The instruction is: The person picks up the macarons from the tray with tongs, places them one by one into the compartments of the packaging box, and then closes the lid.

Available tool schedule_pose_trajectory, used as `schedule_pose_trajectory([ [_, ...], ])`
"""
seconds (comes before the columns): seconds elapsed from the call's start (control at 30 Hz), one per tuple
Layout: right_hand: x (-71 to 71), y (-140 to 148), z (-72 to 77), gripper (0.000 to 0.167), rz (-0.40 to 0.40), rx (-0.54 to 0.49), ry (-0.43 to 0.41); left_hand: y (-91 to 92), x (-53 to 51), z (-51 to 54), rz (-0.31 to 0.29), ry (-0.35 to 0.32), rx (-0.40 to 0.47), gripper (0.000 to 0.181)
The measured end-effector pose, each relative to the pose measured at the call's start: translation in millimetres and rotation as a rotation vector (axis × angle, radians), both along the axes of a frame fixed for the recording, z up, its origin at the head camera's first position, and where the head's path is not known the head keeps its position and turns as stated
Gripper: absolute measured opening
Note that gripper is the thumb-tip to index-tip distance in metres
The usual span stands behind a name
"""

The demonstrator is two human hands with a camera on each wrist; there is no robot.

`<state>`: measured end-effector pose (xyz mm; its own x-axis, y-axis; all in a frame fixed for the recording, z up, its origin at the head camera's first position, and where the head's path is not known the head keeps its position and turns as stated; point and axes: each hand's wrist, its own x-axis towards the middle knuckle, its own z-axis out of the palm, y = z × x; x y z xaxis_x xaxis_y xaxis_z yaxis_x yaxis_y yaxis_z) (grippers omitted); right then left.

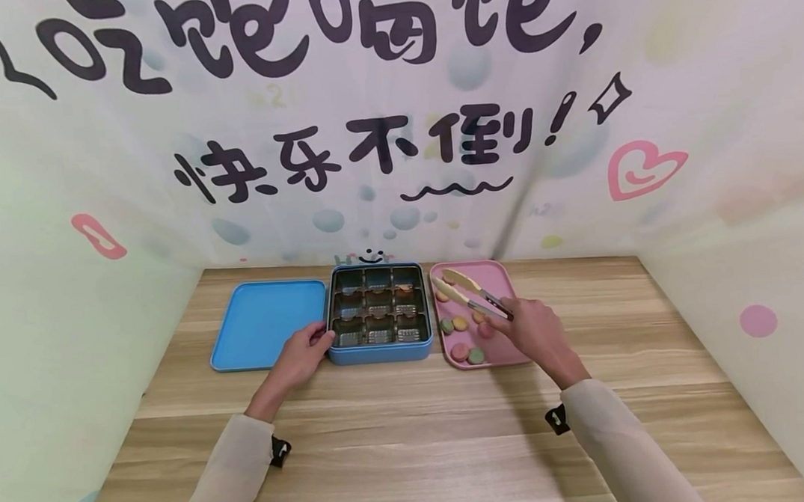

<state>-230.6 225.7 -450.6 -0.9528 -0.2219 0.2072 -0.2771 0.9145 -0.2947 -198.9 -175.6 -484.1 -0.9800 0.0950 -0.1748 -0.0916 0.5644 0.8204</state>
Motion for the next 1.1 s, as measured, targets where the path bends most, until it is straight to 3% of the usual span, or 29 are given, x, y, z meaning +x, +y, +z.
schedule_pose_trajectory([
  [0.17,1.5,5.4,1.6,0.043,-0.003,0.025,-0.064,-0.6,0.3,1.4,-0.001,-0.002,-0.001,0.056],
  [0.47,2.4,9.8,5.2,0.045,0.001,0.117,-0.104,-0.9,-0.2,1.2,0.0,-0.003,-0.001,0.055],
  [0.77,-2.3,9.1,6.2,0.049,-0.017,0.128,-0.182,-1.3,0.7,1.9,0.003,-0.004,0.004,0.056],
  [1.1,-1.4,8.8,4.0,0.048,-0.006,0.12,-0.18,-0.1,1.2,0.4,0.003,0.005,0.005,0.056],
])
